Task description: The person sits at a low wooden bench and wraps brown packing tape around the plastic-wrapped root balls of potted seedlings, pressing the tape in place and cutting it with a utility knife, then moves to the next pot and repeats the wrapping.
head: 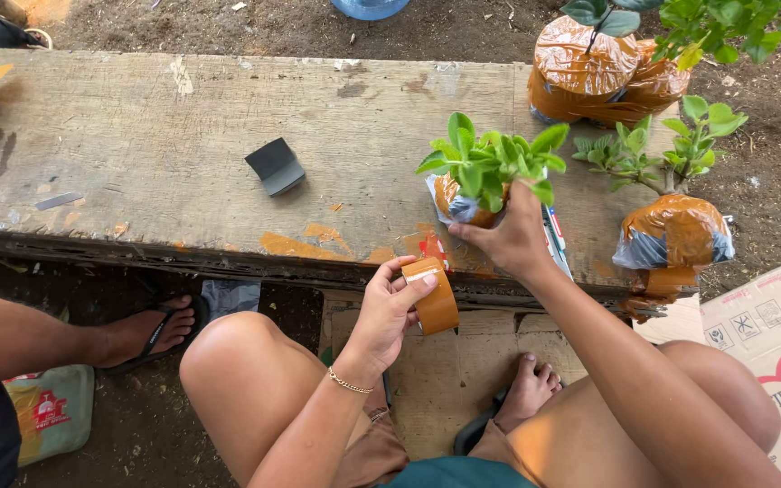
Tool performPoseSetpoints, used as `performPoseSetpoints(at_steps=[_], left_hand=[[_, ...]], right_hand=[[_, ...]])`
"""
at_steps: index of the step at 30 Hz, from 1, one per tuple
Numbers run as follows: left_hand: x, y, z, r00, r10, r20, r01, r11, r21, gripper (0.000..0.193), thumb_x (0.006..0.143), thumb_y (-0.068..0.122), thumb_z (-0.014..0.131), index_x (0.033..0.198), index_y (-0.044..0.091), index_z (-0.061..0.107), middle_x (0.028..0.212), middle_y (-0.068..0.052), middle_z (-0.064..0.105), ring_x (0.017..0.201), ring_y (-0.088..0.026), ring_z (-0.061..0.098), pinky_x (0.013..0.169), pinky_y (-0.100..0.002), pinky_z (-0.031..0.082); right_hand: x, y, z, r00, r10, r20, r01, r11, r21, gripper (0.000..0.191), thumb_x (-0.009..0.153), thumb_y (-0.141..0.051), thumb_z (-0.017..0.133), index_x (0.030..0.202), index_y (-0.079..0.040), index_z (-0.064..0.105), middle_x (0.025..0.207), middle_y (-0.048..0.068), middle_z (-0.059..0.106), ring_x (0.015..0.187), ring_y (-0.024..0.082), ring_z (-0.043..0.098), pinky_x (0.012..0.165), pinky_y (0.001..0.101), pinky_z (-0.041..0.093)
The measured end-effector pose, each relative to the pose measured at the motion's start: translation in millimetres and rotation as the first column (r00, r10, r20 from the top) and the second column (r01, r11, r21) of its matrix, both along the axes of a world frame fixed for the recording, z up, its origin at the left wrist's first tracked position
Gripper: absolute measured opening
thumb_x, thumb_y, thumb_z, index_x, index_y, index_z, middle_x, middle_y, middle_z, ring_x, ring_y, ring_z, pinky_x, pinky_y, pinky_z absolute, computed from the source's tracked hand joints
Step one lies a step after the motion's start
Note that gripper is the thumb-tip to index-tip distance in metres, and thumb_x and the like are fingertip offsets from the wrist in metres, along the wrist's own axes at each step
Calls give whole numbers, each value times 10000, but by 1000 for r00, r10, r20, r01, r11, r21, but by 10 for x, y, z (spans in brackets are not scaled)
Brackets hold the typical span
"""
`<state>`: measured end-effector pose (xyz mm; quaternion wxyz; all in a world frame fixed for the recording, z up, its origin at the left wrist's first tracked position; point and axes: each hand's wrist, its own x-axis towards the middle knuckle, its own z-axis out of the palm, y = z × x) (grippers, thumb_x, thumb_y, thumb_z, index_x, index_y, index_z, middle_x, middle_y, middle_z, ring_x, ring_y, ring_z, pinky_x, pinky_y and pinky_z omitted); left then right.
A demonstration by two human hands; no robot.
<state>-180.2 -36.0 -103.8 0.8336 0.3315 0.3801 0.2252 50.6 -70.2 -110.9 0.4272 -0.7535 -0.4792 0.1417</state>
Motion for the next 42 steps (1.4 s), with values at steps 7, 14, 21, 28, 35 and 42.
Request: performPoseSetpoints(at_steps=[7,14,21,28,35,42], left_hand=[[95,-78,-71,999,-18,-33,17,999,-31,571,858,145,760,1351,81,478,1058,-38,734,886,-92,697,657,-246,546],[144,-159,-129,997,66,48,-68,997,38,653,861,91,814,1420,54,480,1023,-26,687,890,-96,661,653,-262,515],[227,-169,43,946,181,270,-200,979,43,756,810,145,823,1429,69,396,1254,-74,625,1121,-157,652,918,-341,598],[495,-328,-111,952,159,260,-172,985,28,641,870,242,763,1384,82,416,1225,-68,626,1068,-141,646,865,-312,585],[642,-273,-306,983,179,48,-186,949,255,202,993,175,708,1095,3,740,974,-49,634,738,-55,494,630,-203,419],[554,-236,-18,992,72,107,-119,832,542,226,970,119,701,1128,-42,711,1106,-3,647,960,-56,665,853,-205,550]], right_hand=[[259,-1,81,992,120,42,-114,984,-136,840,590,-281,992,1236,27,553,1215,212,652,1169,349,621,1002,422,480],[171,-14,159,990,130,53,-125,988,-93,1004,651,-311,951,1391,90,405,1328,294,569,1251,404,559,1028,427,440],[-284,-774,537,985,150,-81,-169,923,-346,676,781,-250,771,1347,8,506,1261,212,610,1206,343,592,1053,428,458],[-484,-936,606,969,237,76,-207,937,-281,681,734,-211,817,1273,56,497,1226,251,595,1180,417,546,1011,451,432],[-22,-1067,745,986,169,16,-162,962,-218,603,679,-60,720,1245,29,531,1172,224,642,1124,385,635,978,415,493],[41,-1066,814,970,233,66,-227,970,-85,532,660,26,713,1161,-2,535,1319,220,599,1210,396,600,1009,417,471]])
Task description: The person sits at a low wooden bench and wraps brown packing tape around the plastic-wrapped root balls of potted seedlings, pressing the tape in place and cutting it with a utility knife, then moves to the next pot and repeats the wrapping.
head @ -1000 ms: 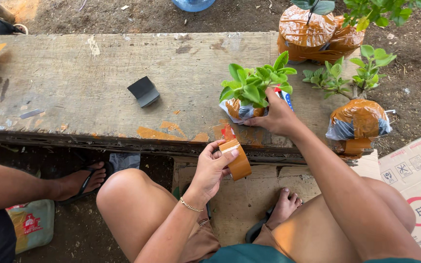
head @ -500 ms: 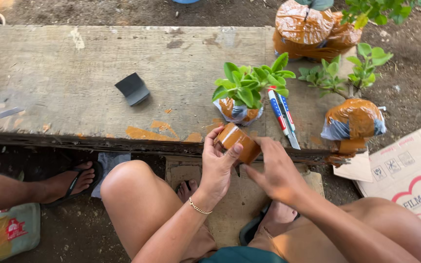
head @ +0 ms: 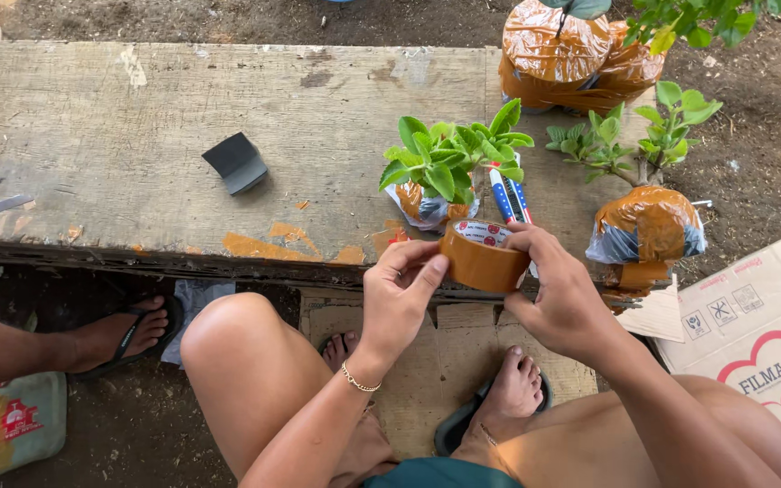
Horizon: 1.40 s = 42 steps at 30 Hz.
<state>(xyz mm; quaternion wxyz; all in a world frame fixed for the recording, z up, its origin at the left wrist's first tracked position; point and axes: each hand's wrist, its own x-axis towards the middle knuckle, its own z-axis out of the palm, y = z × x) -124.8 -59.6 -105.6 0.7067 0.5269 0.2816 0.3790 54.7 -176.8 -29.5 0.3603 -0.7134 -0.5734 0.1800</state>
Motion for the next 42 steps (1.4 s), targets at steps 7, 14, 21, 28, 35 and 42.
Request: performPoseSetpoints(at_steps=[7,14,21,28,35,42], left_hand=[[-76,101,27,996,-21,-84,27,997,68,161,984,39,712,1091,-77,741,980,-15,683,865,-66,616,771,-225,524],[-88,117,-212,965,-247,90,260,947,-187,164,1045,78,669,1142,-53,676,1026,-61,707,899,-81,647,812,-249,560],[-131,-175,-120,825,-400,400,554,709,-435,253,992,59,685,1233,-5,640,1169,-58,717,1034,-117,690,887,-280,574],[-42,-159,-191,859,-395,326,508,736,-447,213,1038,117,613,1221,10,637,1146,-46,707,1024,-94,669,905,-262,557],[-100,104,-228,965,-247,87,261,887,-382,131,1057,173,564,1043,46,587,960,-29,657,851,-129,663,829,-318,584],[-110,181,-119,948,-255,191,318,790,-524,117,992,164,657,975,57,615,932,-63,693,828,-146,690,819,-340,610]], right_hand=[[-79,-27,4,990,67,126,-77,994,78,527,675,60,712,1165,-17,533,1260,191,606,1412,406,483,1098,453,433],[-99,-149,201,956,216,197,-252,951,177,608,709,-448,822,1147,-44,697,1203,125,688,1181,256,595,1063,475,315],[-237,-143,-78,950,233,-209,-159,934,320,458,1019,-452,566,803,-56,644,799,5,685,783,117,670,1159,482,413],[-53,-79,-184,798,237,-553,-93,956,277,401,1020,-274,644,736,-7,552,689,17,573,694,121,541,811,351,532],[153,-30,91,945,176,-275,-118,970,214,338,959,-191,648,699,6,560,631,29,552,634,148,524,694,296,507],[0,29,212,959,258,-115,-216,932,291,339,936,-217,675,676,-26,574,587,27,503,611,156,528,860,355,557]])
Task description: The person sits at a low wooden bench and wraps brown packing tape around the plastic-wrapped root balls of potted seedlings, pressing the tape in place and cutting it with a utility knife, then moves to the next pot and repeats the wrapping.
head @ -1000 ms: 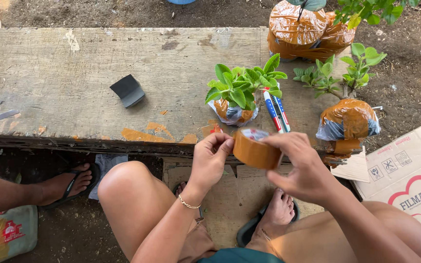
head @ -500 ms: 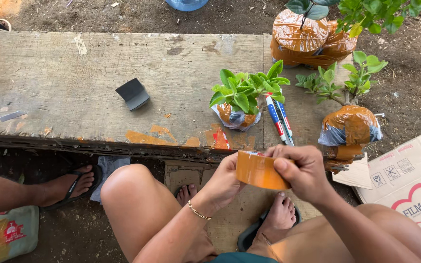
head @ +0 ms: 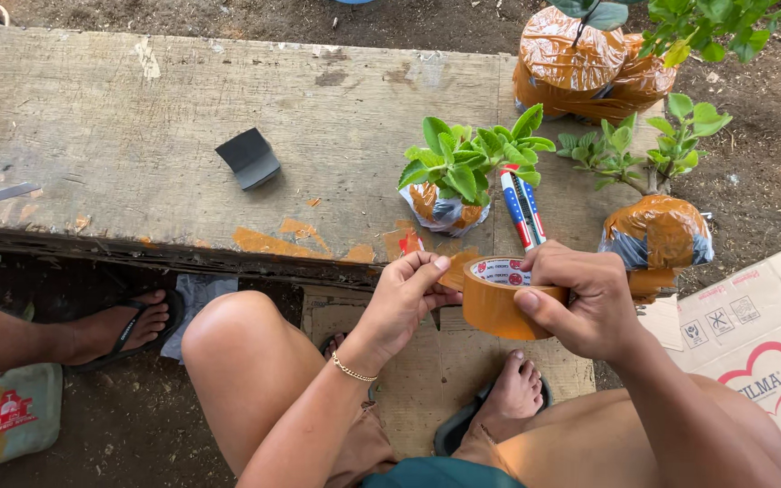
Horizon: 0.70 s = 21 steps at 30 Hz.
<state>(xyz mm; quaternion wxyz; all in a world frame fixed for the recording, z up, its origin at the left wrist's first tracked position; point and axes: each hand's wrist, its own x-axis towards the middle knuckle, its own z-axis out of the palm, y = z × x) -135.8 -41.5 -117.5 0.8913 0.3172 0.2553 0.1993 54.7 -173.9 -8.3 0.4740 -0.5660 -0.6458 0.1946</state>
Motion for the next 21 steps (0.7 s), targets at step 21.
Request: performPoseSetpoints(at_steps=[21], left_hand=[[39,41,0,939,273,-210,-125,838,532,327,870,272,836,765,83,591,703,61,572,620,-8,440,517,-189,382]], right_hand=[[-58,-3,21,983,-139,119,157,975,-157,324,859,-230,707,664,1,590,589,78,550,490,167,502,494,307,431]])
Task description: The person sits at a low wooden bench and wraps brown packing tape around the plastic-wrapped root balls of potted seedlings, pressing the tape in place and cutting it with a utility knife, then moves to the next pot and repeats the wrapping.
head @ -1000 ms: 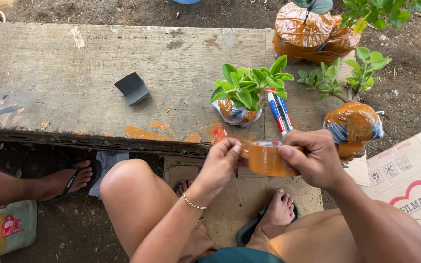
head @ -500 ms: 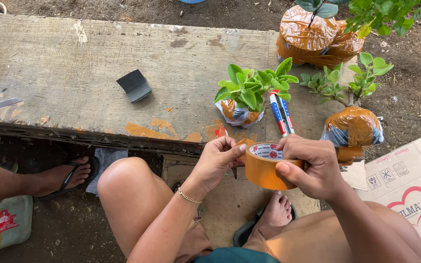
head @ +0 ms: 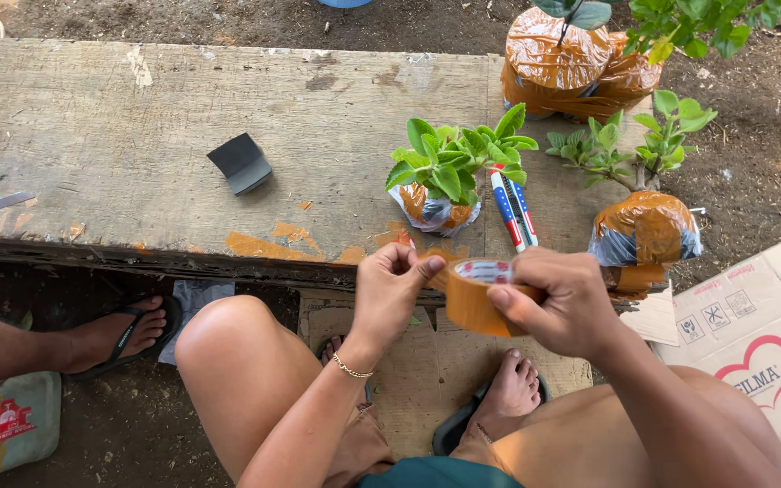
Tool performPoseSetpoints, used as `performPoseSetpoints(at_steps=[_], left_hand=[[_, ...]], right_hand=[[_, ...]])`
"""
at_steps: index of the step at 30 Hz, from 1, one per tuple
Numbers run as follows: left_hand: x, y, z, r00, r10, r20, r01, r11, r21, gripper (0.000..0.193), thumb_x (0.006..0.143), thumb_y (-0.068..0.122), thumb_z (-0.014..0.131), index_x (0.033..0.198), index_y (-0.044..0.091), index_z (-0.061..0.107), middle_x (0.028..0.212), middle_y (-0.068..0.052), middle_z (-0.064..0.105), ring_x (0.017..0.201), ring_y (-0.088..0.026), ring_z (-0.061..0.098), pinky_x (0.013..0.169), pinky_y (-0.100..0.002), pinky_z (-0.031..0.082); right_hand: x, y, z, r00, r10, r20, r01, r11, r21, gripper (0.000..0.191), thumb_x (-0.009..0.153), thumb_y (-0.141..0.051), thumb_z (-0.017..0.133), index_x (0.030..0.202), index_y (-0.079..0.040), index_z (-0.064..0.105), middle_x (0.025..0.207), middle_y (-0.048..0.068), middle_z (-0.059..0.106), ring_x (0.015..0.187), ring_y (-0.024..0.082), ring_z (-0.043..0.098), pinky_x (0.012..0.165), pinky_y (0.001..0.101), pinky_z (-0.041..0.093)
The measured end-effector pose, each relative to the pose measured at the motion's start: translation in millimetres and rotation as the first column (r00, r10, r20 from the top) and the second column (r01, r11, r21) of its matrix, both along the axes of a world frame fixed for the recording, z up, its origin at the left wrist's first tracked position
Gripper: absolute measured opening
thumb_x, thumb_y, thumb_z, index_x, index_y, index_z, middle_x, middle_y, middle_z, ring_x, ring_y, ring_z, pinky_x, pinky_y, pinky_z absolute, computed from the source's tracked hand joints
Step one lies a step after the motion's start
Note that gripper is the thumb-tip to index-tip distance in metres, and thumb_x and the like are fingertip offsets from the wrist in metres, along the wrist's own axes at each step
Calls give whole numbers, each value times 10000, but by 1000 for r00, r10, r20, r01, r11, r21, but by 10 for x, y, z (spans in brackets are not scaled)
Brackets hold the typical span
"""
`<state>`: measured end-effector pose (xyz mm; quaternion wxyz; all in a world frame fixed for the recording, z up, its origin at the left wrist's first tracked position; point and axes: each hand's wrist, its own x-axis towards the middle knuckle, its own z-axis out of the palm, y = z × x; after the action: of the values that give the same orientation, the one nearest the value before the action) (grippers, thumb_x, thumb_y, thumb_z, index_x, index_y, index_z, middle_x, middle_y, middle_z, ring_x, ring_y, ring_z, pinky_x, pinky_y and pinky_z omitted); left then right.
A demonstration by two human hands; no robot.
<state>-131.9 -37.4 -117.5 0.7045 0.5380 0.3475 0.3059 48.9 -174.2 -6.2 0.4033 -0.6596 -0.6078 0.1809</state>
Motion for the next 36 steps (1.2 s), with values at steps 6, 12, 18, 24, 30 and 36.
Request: performPoseSetpoints(at_steps=[6,12,18,24,30,36], left_hand=[[-86,237,91,963,228,-144,-215,971,102,357,852,280,841,731,79,571,653,73,511,580,-17,388,469,-202,325],[72,322,83,962,255,-97,-245,964,103,391,873,279,847,740,82,537,669,62,527,595,-15,437,495,-187,380],[139,435,43,962,265,-66,-265,964,15,356,860,261,837,745,88,548,652,38,569,572,-32,543,530,-202,515],[177,491,-41,964,263,-37,-263,965,-12,356,869,252,831,743,83,545,654,45,558,569,-32,550,543,-210,538],[174,527,-61,964,263,-40,-264,964,-22,348,873,250,823,744,91,542,638,39,560,556,-40,557,532,-214,539],[154,553,-37,951,286,-120,-276,957,91,365,901,278,804,747,83,537,645,49,536,565,-31,485,508,-216,466]], right_hand=[[254,147,90,932,-262,252,330,900,-286,357,896,-375,696,848,-32,783,506,143,610,415,218,566,483,371,455],[455,467,-59,928,-259,268,353,843,-407,414,889,-440,721,978,-43,802,554,192,635,473,246,611,560,415,504],[557,630,-106,929,-270,253,357,835,-418,408,888,-456,733,1033,-81,800,542,195,623,475,239,600,558,414,499],[572,740,-74,925,-286,251,372,819,-438,397,880,-460,732,1080,-126,808,504,187,587,474,239,545,528,426,482],[555,811,-59,915,-276,293,380,830,-408,400,887,-462,739,1069,-111,805,507,190,586,442,248,574,536,415,482],[558,825,-101,923,-264,281,358,857,-371,381,895,-424,739,1048,-81,803,539,183,617,450,240,582,537,411,485]])
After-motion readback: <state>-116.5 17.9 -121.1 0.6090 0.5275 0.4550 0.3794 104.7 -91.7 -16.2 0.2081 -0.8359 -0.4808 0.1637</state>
